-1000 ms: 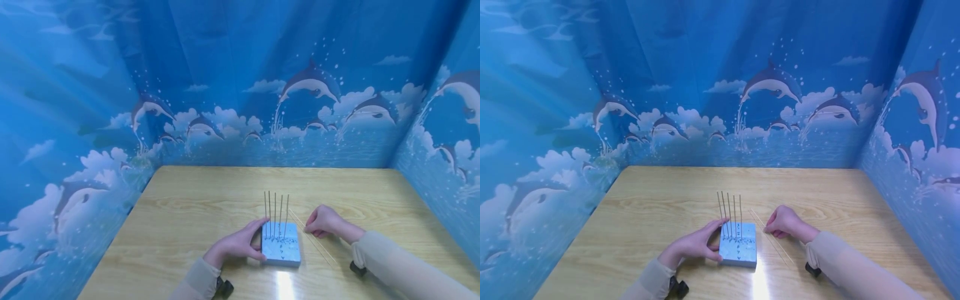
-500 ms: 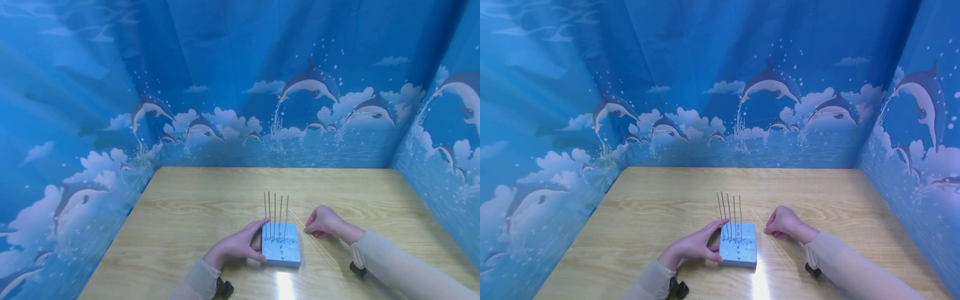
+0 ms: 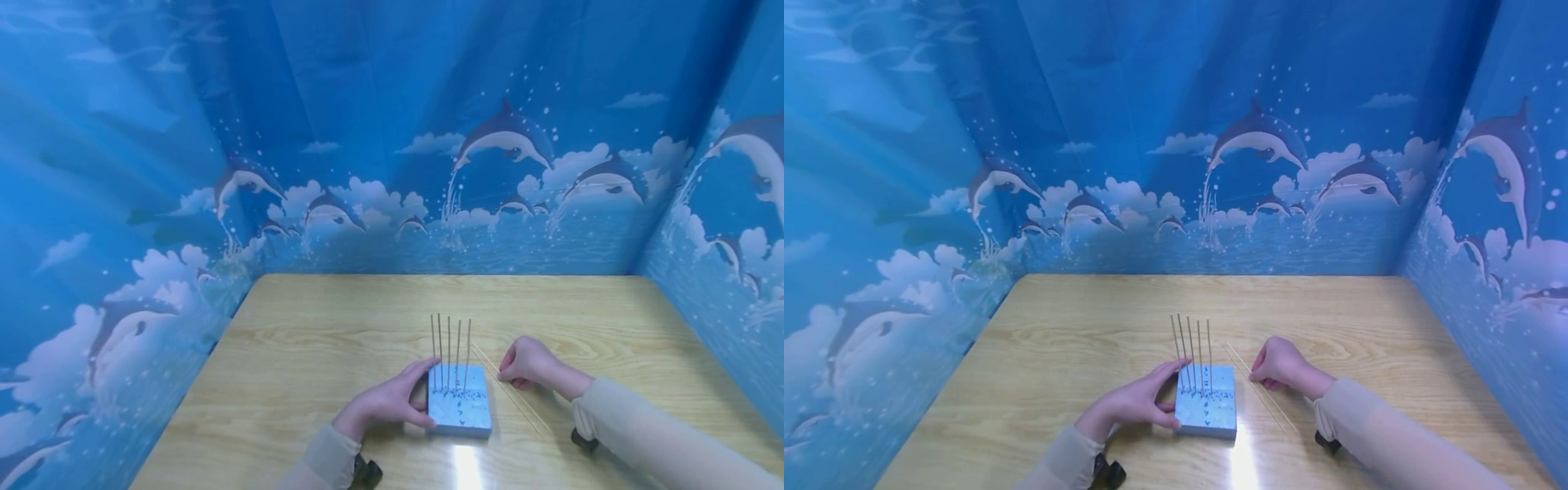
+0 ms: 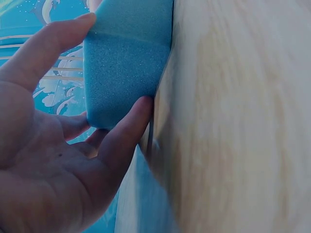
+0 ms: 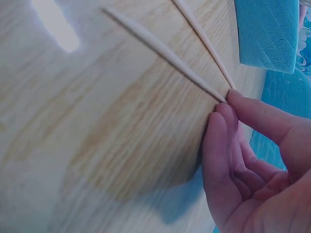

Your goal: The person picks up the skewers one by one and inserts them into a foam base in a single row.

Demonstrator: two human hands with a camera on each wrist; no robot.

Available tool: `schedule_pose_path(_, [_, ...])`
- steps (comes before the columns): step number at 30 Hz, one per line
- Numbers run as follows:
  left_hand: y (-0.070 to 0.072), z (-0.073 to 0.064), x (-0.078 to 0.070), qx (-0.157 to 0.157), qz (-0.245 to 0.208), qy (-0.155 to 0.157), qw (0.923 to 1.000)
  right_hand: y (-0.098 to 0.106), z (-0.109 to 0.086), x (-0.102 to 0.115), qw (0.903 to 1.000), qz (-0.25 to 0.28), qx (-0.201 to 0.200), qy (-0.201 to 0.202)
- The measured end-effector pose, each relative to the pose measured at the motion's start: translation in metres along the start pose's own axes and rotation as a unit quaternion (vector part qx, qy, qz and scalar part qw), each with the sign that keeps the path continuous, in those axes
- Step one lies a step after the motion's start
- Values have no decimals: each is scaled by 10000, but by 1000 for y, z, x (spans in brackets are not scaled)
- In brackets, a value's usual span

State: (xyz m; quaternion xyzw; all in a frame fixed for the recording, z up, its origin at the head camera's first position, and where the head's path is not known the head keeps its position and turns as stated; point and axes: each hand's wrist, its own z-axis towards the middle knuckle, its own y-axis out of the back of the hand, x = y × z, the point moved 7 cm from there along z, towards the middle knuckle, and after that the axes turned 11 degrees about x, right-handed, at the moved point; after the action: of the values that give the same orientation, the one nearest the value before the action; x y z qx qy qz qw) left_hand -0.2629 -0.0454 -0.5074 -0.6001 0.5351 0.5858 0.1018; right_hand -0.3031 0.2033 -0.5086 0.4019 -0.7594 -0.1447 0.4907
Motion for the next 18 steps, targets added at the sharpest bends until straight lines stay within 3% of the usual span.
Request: schedule_pose_path(18, [-1,-1,-1,-22,-33,26,10000,0,0,6,9993,-316,221,38])
